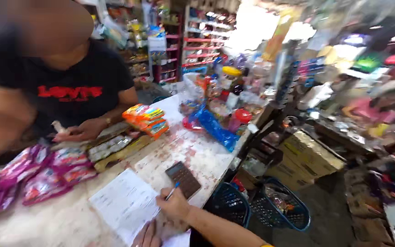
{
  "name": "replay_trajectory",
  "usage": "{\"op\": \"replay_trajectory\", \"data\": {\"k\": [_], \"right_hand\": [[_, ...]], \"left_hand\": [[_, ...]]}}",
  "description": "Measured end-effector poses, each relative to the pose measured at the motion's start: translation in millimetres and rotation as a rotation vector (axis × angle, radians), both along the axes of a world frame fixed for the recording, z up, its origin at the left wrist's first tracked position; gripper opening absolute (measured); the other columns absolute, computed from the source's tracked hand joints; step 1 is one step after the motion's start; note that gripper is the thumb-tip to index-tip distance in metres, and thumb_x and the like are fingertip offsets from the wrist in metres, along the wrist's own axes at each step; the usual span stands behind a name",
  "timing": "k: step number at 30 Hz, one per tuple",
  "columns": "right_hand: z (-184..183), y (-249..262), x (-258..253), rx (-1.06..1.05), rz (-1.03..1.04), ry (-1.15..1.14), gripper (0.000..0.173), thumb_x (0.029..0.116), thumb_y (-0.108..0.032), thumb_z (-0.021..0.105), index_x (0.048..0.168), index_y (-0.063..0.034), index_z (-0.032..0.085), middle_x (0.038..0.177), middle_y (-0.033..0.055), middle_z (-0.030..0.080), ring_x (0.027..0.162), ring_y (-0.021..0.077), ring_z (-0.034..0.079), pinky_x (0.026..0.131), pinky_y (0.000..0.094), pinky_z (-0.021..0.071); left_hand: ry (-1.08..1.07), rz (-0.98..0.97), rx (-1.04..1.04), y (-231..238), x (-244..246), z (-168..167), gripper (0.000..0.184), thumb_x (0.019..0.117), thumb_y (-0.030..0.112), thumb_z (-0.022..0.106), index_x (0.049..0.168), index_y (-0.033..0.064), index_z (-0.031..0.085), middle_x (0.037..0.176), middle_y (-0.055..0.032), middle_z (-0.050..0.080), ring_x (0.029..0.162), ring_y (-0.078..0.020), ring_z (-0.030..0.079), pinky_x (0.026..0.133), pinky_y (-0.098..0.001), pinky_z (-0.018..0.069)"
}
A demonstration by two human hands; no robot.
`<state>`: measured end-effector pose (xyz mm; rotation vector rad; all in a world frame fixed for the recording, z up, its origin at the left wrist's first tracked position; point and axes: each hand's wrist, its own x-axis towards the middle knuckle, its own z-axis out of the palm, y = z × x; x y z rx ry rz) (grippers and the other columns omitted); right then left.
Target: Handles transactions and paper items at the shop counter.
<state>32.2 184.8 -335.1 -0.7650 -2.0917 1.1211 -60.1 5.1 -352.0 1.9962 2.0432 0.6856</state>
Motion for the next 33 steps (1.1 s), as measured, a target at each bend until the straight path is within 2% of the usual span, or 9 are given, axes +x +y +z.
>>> {"op": "replay_trajectory", "data": {"k": [1,4,10,17,22,26,30,31,33], "right_hand": [[0.5,-1.6,-2.2,-0.004,-0.026,0.008,0.02,0.0876,-0.006,0.068,0.072,0.0063,0.066,0.066,0.009,0.062,0.063,0.0116,0.059,0.062,0.0295,0.0502],[-0.2,-1.9,-4.9,0.007,-0.028,-0.01,0.021,0.0853,-0.006,0.065,0.067,0.0041,0.062,0.064,0.0042,0.059,0.061,0.0044,0.055,0.059,0.0226,0.0459],[-10.4,4.2,-3.4,0.035,0.025,-0.017,0.025,0.0878,-0.009,0.062,0.064,-0.0031,0.055,0.058,-0.0047,0.049,0.055,-0.0036,0.045,0.054,0.0147,0.0375],[-12.8,-3.3,-4.9,0.062,-0.064,0.065,0.025,0.0868,-0.006,0.063,0.063,-0.0056,0.055,0.057,-0.0077,0.049,0.053,-0.0071,0.044,0.052,0.0107,0.0366],[-10.8,0.3,-2.9,0.051,-0.043,-0.003,0.026,0.0878,-0.007,0.061,0.064,-0.0068,0.053,0.058,-0.0077,0.047,0.054,-0.006,0.043,0.052,0.0124,0.0357],[-8.7,-1.1,-1.8,0.097,-0.053,0.01,0.024,0.088,-0.008,0.063,0.066,-0.0001,0.058,0.061,-0.0032,0.055,0.058,-0.0059,0.05,0.056,0.0122,0.0424],[-10.1,-1.2,-7.3,0.074,-0.058,0.052,0.027,0.0885,-0.007,0.061,0.064,-0.0077,0.051,0.059,-0.0103,0.048,0.055,-0.0095,0.045,0.054,0.0091,0.0373],[-10.7,-0.6,-7.7,0.069,-0.053,0.065,0.027,0.0906,-0.01,0.063,0.066,-0.0073,0.052,0.06,-0.0106,0.049,0.056,-0.0095,0.046,0.054,0.009,0.0384],[-9.9,1.3,-5.8,-0.001,0.015,0.108,0.018,0.0959,-0.015,0.065,0.083,-0.0031,0.061,0.072,-0.0089,0.058,0.063,-0.0077,0.054,0.06,0.0102,0.0467]], "left_hand": [[0.0,0.015,0.025,-2.6,1.6,-2.8,0.026,0.0966,0.013,0.054,0.102,-0.0075,0.069,0.143,-0.0281,0.057,0.135,-0.0486,0.052,0.109,-0.0592,0.0432],[0.082,0.094,0.137,-2.8,7.6,-11.6,0.021,0.0932,0.015,0.055,0.092,-0.0002,0.069,0.14,-0.0192,0.063,0.131,-0.0392,0.059,0.104,-0.054,0.0494],[0.127,0.106,0.149,-4.2,6.7,-10.9,0.016,0.0953,0.01,0.054,0.092,0.0024,0.068,0.143,-0.0161,0.061,0.133,-0.0327,0.059,0.106,-0.047,0.0489],[0.103,0.106,0.16,-6.1,7.6,-10.5,0.017,0.096,0.01,0.054,0.092,0.003,0.068,0.142,-0.0159,0.062,0.133,-0.0319,0.059,0.106,-0.0466,0.0489],[0.115,0.106,0.158,-6.0,8.0,-9.0,0.018,0.0963,0.012,0.054,0.093,0.0027,0.069,0.143,-0.0157,0.061,0.133,-0.0317,0.059,0.106,-0.0468,0.0487],[0.008,0.091,0.139,-7.9,7.9,-3.1,0.016,0.0955,0.006,0.056,0.096,-0.0005,0.071,0.143,-0.0177,0.061,0.134,-0.0343,0.058,0.107,-0.0498,0.0479],[-0.065,0.077,0.087,-10.1,5.5,1.7,0.019,0.0995,0.005,0.053,0.101,-0.0025,0.07,0.147,-0.0187,0.057,0.139,-0.0348,0.053,0.112,-0.0496,0.0434],[-0.075,0.075,0.091,-10.0,5.3,1.5,0.019,0.1,0.005,0.053,0.101,-0.0027,0.07,0.147,-0.019,0.057,0.139,-0.035,0.053,0.113,-0.0496,0.043],[-0.077,0.073,0.116,-9.6,4.7,-0.6,0.019,0.1,0.005,0.053,0.101,-0.0023,0.07,0.147,-0.0191,0.057,0.139,-0.0348,0.053,0.112,-0.0495,0.0437]]}}
